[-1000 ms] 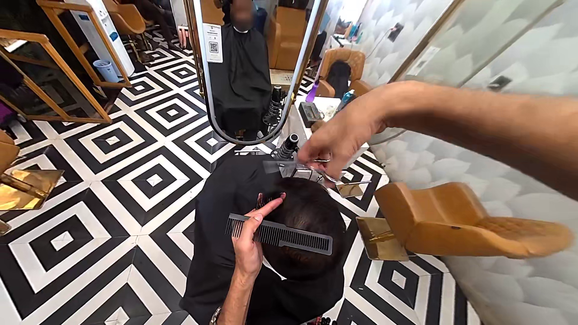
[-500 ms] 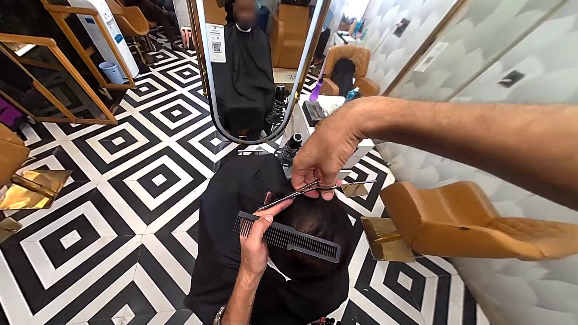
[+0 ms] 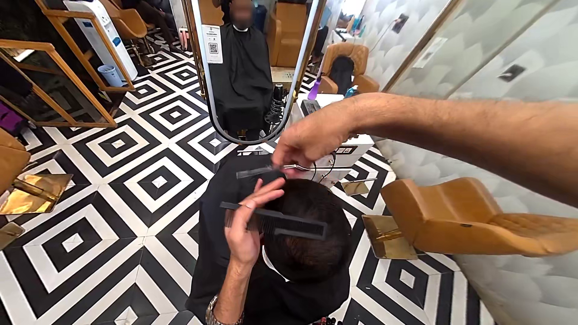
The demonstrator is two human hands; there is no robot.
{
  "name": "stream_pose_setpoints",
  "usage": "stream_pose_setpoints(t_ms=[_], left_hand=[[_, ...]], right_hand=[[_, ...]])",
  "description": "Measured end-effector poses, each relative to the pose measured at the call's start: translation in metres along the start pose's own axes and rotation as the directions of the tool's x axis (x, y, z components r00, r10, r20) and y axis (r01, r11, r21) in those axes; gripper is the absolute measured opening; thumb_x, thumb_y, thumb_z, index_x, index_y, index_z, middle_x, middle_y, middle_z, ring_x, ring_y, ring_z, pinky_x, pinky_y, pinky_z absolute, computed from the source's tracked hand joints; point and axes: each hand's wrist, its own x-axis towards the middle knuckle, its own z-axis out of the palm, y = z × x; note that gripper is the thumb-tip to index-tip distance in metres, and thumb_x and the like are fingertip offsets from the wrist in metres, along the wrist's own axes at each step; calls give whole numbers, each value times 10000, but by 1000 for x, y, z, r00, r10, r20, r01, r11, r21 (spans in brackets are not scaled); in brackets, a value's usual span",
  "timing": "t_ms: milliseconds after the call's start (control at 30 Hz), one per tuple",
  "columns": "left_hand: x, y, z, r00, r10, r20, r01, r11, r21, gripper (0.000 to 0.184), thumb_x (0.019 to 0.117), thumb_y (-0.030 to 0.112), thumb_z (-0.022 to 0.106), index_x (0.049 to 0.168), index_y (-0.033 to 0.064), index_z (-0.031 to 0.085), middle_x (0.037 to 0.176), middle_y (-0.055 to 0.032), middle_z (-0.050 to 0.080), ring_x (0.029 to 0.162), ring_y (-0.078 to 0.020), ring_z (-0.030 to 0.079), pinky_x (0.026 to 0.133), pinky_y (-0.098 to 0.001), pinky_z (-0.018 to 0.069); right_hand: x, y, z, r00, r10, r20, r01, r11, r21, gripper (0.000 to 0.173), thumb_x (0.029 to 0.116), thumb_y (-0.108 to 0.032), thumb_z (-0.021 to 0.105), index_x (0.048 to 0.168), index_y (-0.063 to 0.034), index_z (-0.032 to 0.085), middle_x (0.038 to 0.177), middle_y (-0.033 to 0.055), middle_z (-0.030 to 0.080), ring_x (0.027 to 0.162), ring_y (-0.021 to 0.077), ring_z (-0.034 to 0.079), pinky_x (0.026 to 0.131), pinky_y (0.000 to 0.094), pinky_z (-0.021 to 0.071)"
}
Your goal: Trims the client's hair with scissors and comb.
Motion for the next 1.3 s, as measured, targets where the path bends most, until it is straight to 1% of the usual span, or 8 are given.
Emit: stream_pose_setpoints(t_ms=[233, 400, 533, 700, 800, 900, 1100, 1300], left_hand=[[50, 18, -24, 915, 20, -403, -58, 995, -82, 643, 1086, 276, 94, 1041, -23, 661, 1432, -159, 601, 1423, -291, 484, 1189, -415, 374], [2, -16, -44, 677, -308, -668, 228, 951, -207, 559, 1105, 480, 316, 1417, 62, 518, 1408, -57, 623, 1351, -193, 551, 1151, -394, 419], [-58, -52, -51, 534, -400, -745, 243, 916, -319, 549, 1110, 430, 335, 1232, -19, 628, 1356, -105, 657, 1312, -220, 583, 1116, -413, 444], [-133, -61, -40, 895, -325, -305, 198, 904, -379, 655, 1042, 593, 383, 884, 79, 758, 1519, -204, 511, 1499, -343, 365, 1239, -447, 296], [-133, -56, -23, 993, -114, -24, 112, 991, -78, 434, 986, 603, 526, 1038, 290, 822, 1573, -133, 466, 1556, -351, 218, 1274, -482, 199], [-104, -49, -5, 996, 54, 75, -68, 978, 199, 391, 995, 561, 551, 1162, 301, 790, 1598, -52, 448, 1571, -361, 157, 1272, -616, 16], [-72, -31, 6, 993, 44, -106, -33, 994, 100, 262, 913, 301, 766, 1092, 112, 801, 1579, -124, 460, 1529, -301, 313, 1272, -462, 246], [-69, -23, 8, 993, -32, -110, 13, 986, -165, 657, 993, 634, 454, 1314, 116, 698, 1492, -124, 563, 1489, -295, 394, 1271, -462, 235]], right_hand=[[15, -15, 23, 985, -84, -152, 141, 899, 415, 162, 1018, -166, 635, 1090, -34, 696, 812, 55, 728, 685, 96, 681, 657, 227, 556], [67, 21, 31, 937, 135, -323, -128, 991, 42, 156, 1023, -147, 621, 1137, -69, 693, 791, 79, 693, 623, 194, 651, 645, 418, 567], [69, 29, 43, 979, 169, -114, -180, 979, -95, 210, 1048, -195, 594, 1053, -84, 772, 769, 67, 685, 605, 168, 587, 624, 386, 503], [8, 9, 37, 971, 226, -76, -229, 973, -36, 208, 1054, -213, 587, 1007, -115, 764, 743, 23, 675, 581, 121, 584, 594, 331, 505], [-29, -7, 47, 939, 341, -52, -338, 940, 56, 214, 1058, -209, 581, 1022, -110, 767, 729, 22, 663, 562, 98, 565, 571, 290, 491], [-51, -21, 60, 895, 444, -30, -430, 879, 207, 226, 1064, -213, 564, 1027, -95, 753, 724, 15, 639, 568, 69, 534, 573, 244, 461], [-70, -35, 58, 851, 519, -84, -413, 759, 503, 231, 1063, -169, 551, 963, -61, 730, 652, 0, 578, 505, 23, 445, 500, 172, 358], [-71, -51, 83, 904, 254, -343, -171, 952, 254, 242, 1041, -252, 612, 903, -97, 736, 614, 11, 647, 481, 106, 579, 482, 301, 501]])
